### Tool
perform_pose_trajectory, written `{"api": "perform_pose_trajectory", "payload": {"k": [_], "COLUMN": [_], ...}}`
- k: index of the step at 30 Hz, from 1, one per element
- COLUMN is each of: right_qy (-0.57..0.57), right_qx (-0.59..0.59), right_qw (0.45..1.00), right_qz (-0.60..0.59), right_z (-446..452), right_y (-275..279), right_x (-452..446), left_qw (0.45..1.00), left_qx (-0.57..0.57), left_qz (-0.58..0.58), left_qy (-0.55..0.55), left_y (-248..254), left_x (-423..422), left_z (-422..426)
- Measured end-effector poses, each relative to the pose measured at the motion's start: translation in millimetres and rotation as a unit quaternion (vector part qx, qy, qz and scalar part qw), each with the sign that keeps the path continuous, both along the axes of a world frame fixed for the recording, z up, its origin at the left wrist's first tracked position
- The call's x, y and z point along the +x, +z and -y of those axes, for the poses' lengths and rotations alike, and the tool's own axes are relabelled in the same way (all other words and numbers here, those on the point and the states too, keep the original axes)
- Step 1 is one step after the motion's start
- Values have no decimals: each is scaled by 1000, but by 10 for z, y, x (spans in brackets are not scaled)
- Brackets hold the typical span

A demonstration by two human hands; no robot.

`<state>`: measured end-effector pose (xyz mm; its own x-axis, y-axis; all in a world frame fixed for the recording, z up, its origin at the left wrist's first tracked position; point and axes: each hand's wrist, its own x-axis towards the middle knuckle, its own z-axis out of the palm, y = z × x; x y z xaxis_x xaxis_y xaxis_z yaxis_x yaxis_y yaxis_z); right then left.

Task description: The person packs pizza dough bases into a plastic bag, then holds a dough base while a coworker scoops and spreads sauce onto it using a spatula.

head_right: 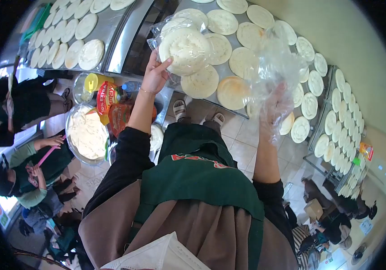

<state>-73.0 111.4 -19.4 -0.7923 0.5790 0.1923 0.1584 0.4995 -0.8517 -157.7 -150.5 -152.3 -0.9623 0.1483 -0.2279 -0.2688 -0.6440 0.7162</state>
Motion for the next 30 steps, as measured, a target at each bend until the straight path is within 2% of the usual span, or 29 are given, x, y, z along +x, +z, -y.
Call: {"api": "perform_pose_trajectory", "payload": {"k": [3,6,8,11,12,14,15,17,19,20,21,23,24,25,26,28,30], "right_qy": [13,11,7,34,98,162,243,345,383,404,404,542,546,566,590,595,579], "right_qx": [25,13,-14,-24,8,39,-19,80,283,329,330,344,342,318,293,306,316], "right_qw": [999,996,993,992,975,945,934,900,841,815,813,760,758,756,750,737,738], "right_qz": [-37,-90,-115,-120,-201,-280,-261,-253,-258,-255,-258,-98,-102,-79,-59,-100,-143], "right_z": [-203,-370,-521,-888,-998,-1075,-1014,-832,-675,-649,-632,-604,-597,-577,-520,-461,-419], "right_y": [32,142,171,12,-79,-89,-16,197,239,177,138,85,102,126,146,170,44], "right_x": [-91,-125,-99,-68,-83,-75,-43,9,-16,-31,3,99,129,158,183,189,169], "left_qw": [998,996,995,995,995,994,993,995,997,999,999,998,994,998,997,996,993], "left_qx": [51,-30,0,-17,-18,4,5,-1,3,5,-9,19,47,21,16,-45,-18], "left_qz": [-28,-80,-90,-88,-90,-64,-64,-70,-52,-34,-41,3,47,27,24,35,27], "left_qy": [19,13,37,39,48,94,95,69,48,31,23,54,85,56,73,65,114], "left_y": [167,251,377,461,538,729,738,752,818,865,916,1010,1039,972,897,820,925], "left_x": [207,428,562,725,770,858,891,942,995,1008,1039,1085,1099,1114,1160,1188,1252], "left_z": [-152,-235,-361,-490,-573,-789,-867,-1029,-1185,-1249,-1304,-1413,-1422,-1382,-1362,-1363,-1403]}}
